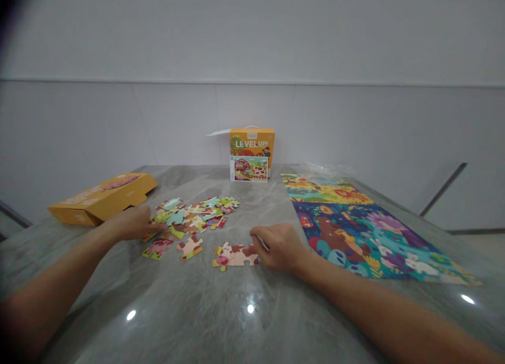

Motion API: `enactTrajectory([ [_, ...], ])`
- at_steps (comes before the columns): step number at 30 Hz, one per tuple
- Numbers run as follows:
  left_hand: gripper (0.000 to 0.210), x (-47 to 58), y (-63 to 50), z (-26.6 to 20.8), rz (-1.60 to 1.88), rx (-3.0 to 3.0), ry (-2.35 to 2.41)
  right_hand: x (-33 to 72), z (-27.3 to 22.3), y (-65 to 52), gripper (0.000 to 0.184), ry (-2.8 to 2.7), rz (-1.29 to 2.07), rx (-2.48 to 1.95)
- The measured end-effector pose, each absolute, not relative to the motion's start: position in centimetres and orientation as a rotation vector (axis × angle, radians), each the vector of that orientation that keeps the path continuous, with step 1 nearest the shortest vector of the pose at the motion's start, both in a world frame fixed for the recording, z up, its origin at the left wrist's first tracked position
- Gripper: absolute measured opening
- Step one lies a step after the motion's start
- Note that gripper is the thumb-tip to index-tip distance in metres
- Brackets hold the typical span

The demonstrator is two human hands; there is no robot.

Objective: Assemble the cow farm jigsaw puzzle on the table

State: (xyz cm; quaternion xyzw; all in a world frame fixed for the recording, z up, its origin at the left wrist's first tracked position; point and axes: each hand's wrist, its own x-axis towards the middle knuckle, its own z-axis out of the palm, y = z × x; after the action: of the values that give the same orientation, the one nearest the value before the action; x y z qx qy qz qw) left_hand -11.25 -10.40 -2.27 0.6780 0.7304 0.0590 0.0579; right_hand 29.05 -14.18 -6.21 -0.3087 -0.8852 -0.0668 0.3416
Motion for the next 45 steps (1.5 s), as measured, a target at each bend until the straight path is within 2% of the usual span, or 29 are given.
enactTrajectory([
  [3,0.049,-11.3,-10.7,-1.8,-0.023,2.067,2.196,27.7,-6.3,-13.7,0.022,-2.310,0.087,-1.050],
  [6,0.047,-10.6,-10.9,-1.4,-0.062,2.086,2.221,27.3,-6.0,-13.7,0.023,-2.356,0.319,-1.173],
  [10,0.036,-10.1,-10.8,-0.8,-0.079,2.041,2.219,27.3,-5.7,-13.6,0.022,-2.445,0.431,-1.200],
  [14,0.023,-10.0,-10.5,-0.6,0.073,2.074,2.192,27.2,-5.6,-13.6,0.022,-2.460,0.425,-1.207],
  [23,0.024,-9.0,-10.3,-0.8,0.402,2.013,2.219,27.6,-5.7,-13.4,0.024,-2.477,0.467,-1.182],
  [28,0.032,-7.4,-10.8,-1.2,0.541,1.933,2.071,27.5,-5.5,-13.5,0.024,-2.478,0.471,-1.186],
  [33,0.030,-6.5,-10.8,-1.7,0.655,1.985,1.962,27.5,-5.5,-13.4,0.024,-2.485,0.462,-1.180],
  [37,0.034,-4.8,-11.6,-2.2,0.857,1.825,1.661,27.5,-5.7,-13.4,0.024,-2.454,0.437,-1.160],
  [39,0.038,-3.1,-12.7,-2.7,0.924,1.755,1.515,27.4,-5.7,-13.7,0.030,-2.419,0.348,-1.106],
  [43,0.030,0.8,-15.2,-3.8,1.000,1.941,1.280,27.0,-5.6,-14.9,0.058,-2.431,0.110,-0.851],
  [45,0.027,2.0,-16.1,-4.4,0.983,2.051,1.227,26.8,-5.6,-15.5,0.058,-2.452,0.049,-0.738],
])
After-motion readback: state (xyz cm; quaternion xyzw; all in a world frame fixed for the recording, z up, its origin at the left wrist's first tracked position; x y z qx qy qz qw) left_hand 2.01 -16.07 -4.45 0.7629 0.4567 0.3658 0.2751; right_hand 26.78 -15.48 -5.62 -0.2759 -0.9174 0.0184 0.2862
